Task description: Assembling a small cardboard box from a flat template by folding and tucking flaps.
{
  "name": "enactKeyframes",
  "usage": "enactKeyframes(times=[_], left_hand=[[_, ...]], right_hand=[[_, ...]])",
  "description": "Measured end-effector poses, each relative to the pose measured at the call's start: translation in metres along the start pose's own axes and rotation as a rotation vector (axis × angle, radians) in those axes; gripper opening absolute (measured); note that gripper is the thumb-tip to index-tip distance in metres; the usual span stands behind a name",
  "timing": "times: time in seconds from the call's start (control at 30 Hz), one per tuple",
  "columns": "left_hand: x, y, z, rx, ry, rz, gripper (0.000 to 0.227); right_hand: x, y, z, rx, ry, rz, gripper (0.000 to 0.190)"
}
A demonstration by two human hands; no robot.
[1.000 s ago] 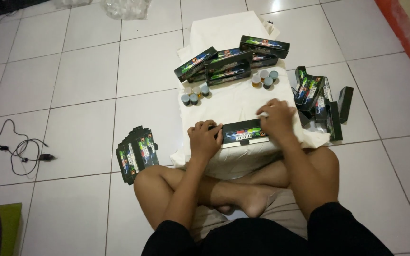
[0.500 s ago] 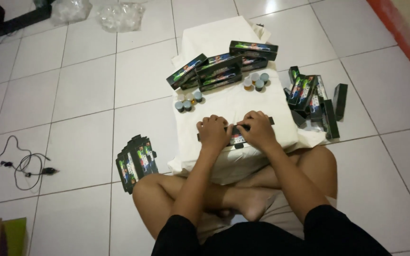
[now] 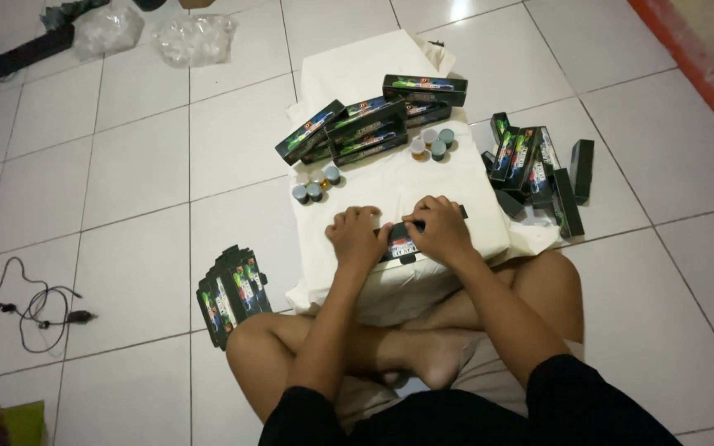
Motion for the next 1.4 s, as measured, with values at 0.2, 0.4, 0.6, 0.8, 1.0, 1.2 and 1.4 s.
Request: enactKeyframes(times=[0.2, 0.4, 0.6, 0.8, 1.0, 1.2, 1.4], left_hand=[[-0.029, 0.020, 0.018, 0.008, 0.128, 0.071, 0.034], [-0.055, 0.028, 0.035, 0.035, 0.193, 0.136, 0.030], [-0.059, 0.019, 0.044, 0.162, 0.063, 0.131, 0.021], [-0.056, 0.017, 0.048, 0.215, 0.039, 0.217, 0.018], [-0.049, 0.028, 0.046, 0.184, 0.030, 0.279, 0.043], [-0.042, 0.040, 0.045, 0.178, -0.021, 0.227, 0.077], [-0.044, 0.035, 0.043, 0.134, 0.035, 0.207, 0.070]], right_hand=[[0.001, 0.000, 0.000, -0.003, -0.013, -0.014, 0.014], [0.008, -0.006, 0.000, 0.018, 0.027, -0.011, 0.011], [0.004, 0.004, 0.003, -0.008, 0.122, -0.019, 0.027], [-0.012, 0.014, 0.006, -0.048, 0.347, 0.071, 0.050], [-0.024, 0.006, 0.006, -0.126, 0.256, 0.336, 0.043], [-0.031, 0.004, -0.002, -0.181, 0.173, 0.429, 0.034], [-0.046, 0.026, -0.009, -0.262, 0.023, 0.069, 0.049]])
Point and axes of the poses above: each hand's wrist, its own z-axis away from the middle knuckle, its own y-axis out of the back of the hand, x = y × z, the point moved 1 cm from there along -z, towards the middle knuckle, and after that the axes turned 2 degrees about -x, right-handed, at the moved point
